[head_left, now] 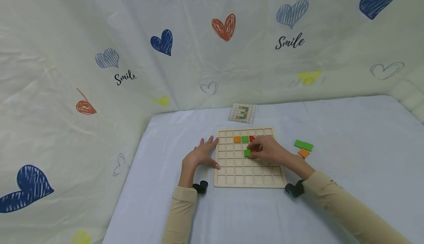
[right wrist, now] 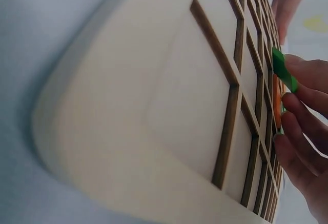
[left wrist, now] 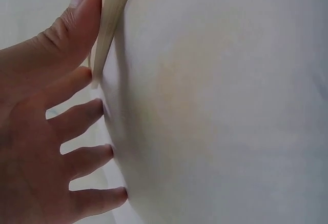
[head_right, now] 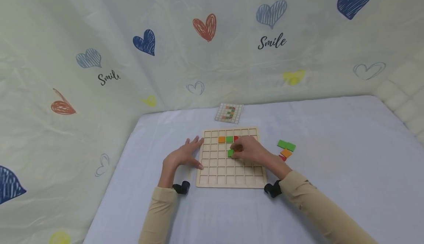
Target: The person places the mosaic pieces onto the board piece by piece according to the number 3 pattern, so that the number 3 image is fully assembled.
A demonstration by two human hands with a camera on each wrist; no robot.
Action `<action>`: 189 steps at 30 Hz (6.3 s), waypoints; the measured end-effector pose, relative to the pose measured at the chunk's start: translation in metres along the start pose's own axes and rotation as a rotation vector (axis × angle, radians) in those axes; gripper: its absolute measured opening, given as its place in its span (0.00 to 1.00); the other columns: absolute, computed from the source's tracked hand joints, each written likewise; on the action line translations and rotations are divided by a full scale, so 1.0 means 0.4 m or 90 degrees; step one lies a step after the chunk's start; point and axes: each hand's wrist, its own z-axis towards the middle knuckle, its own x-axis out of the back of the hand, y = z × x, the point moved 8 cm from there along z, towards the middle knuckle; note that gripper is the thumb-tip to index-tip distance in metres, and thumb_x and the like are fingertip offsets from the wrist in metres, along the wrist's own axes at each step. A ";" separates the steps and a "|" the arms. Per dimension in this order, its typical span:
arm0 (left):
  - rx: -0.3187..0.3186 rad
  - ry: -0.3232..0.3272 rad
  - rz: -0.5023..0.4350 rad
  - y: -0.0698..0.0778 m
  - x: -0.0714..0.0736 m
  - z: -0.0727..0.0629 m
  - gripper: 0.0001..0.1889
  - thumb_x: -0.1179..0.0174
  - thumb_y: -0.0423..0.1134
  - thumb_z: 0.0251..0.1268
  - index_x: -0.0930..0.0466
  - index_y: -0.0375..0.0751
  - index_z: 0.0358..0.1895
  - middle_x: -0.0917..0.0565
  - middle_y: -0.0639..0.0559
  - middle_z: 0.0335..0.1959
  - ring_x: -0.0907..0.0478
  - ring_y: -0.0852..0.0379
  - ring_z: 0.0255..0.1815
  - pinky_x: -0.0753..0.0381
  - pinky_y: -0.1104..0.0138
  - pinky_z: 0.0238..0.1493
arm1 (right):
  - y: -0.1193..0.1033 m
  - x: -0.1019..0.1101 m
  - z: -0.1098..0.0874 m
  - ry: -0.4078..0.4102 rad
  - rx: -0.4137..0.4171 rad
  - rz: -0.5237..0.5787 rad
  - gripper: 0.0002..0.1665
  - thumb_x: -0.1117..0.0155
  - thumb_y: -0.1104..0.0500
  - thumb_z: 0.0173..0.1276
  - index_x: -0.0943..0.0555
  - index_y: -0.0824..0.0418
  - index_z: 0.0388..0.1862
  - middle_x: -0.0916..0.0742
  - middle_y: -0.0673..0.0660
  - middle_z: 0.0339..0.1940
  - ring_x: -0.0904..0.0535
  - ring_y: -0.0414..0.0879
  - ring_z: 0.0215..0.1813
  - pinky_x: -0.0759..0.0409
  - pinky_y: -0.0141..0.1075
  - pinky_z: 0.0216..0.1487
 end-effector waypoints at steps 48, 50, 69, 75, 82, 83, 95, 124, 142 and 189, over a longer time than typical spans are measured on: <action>-0.012 -0.003 -0.005 0.012 0.000 -0.012 0.57 0.20 0.43 0.53 0.49 0.48 0.84 0.55 0.46 0.86 0.65 0.37 0.86 0.56 0.36 0.81 | 0.019 0.064 -0.082 0.080 -0.015 -0.035 0.09 0.26 0.66 0.62 0.10 0.61 0.42 0.11 0.50 0.37 0.18 0.43 0.38 0.17 0.36 0.38; -0.014 -0.003 0.001 0.013 -0.001 -0.011 0.57 0.20 0.43 0.54 0.50 0.48 0.84 0.55 0.46 0.86 0.65 0.37 0.86 0.56 0.36 0.81 | 0.024 0.073 -0.093 0.090 -0.009 -0.033 0.09 0.25 0.66 0.62 0.10 0.61 0.42 0.11 0.51 0.37 0.18 0.43 0.38 0.17 0.35 0.37; -0.007 0.002 -0.003 0.026 -0.011 0.000 0.58 0.20 0.46 0.52 0.49 0.51 0.84 0.55 0.47 0.86 0.66 0.35 0.86 0.55 0.34 0.80 | 0.098 0.173 -0.153 0.114 -0.102 -0.036 0.14 0.28 0.64 0.65 0.12 0.63 0.49 0.09 0.56 0.42 0.17 0.49 0.41 0.19 0.37 0.40; -0.002 0.005 -0.008 0.015 -0.008 -0.003 0.58 0.20 0.46 0.52 0.49 0.51 0.84 0.55 0.46 0.86 0.66 0.35 0.86 0.55 0.34 0.80 | 0.138 0.181 -0.153 0.093 -0.144 -0.027 0.15 0.30 0.64 0.67 0.13 0.67 0.52 0.10 0.62 0.45 0.16 0.52 0.42 0.19 0.37 0.38; -0.021 0.010 -0.014 0.017 -0.010 0.002 0.58 0.19 0.45 0.51 0.48 0.49 0.84 0.53 0.49 0.86 0.66 0.33 0.85 0.55 0.33 0.79 | 0.175 0.203 -0.168 0.071 -0.191 -0.049 0.17 0.30 0.64 0.66 0.14 0.70 0.52 0.11 0.67 0.47 0.16 0.56 0.42 0.19 0.38 0.35; -0.023 0.010 -0.014 0.019 -0.010 0.003 0.58 0.19 0.45 0.51 0.48 0.49 0.84 0.53 0.49 0.86 0.65 0.33 0.85 0.55 0.32 0.79 | 0.179 0.206 -0.169 0.068 -0.197 -0.051 0.17 0.30 0.64 0.66 0.14 0.70 0.52 0.11 0.67 0.47 0.16 0.57 0.43 0.18 0.38 0.35; -0.025 0.004 -0.007 0.024 -0.003 0.000 0.59 0.20 0.45 0.52 0.50 0.49 0.84 0.53 0.51 0.86 0.67 0.32 0.85 0.56 0.31 0.78 | 0.216 0.219 -0.183 0.014 -0.260 -0.072 0.21 0.29 0.62 0.65 0.16 0.73 0.54 0.14 0.70 0.49 0.19 0.61 0.46 0.16 0.49 0.40; -0.008 -0.006 -0.006 0.019 -0.006 0.004 0.59 0.20 0.44 0.52 0.50 0.50 0.84 0.54 0.52 0.86 0.67 0.34 0.85 0.57 0.32 0.79 | 0.236 0.217 -0.183 0.067 -0.249 -0.093 0.14 0.29 0.67 0.65 0.17 0.74 0.47 0.13 0.66 0.37 0.20 0.55 0.37 0.17 0.42 0.35; -0.016 -0.002 -0.027 0.015 -0.006 0.002 0.59 0.19 0.43 0.51 0.49 0.50 0.84 0.54 0.52 0.86 0.68 0.34 0.85 0.58 0.32 0.79 | 0.170 0.211 -0.173 0.099 -0.097 -0.068 0.10 0.30 0.71 0.65 0.11 0.65 0.45 0.11 0.56 0.36 0.16 0.49 0.37 0.17 0.33 0.37; -0.005 -0.003 -0.016 0.014 -0.006 0.002 0.59 0.20 0.44 0.52 0.50 0.51 0.84 0.55 0.53 0.86 0.68 0.34 0.85 0.59 0.32 0.79 | 0.039 0.080 -0.127 -0.008 -0.105 0.086 0.17 0.23 0.65 0.60 0.12 0.64 0.49 0.09 0.53 0.41 0.16 0.41 0.39 0.18 0.28 0.41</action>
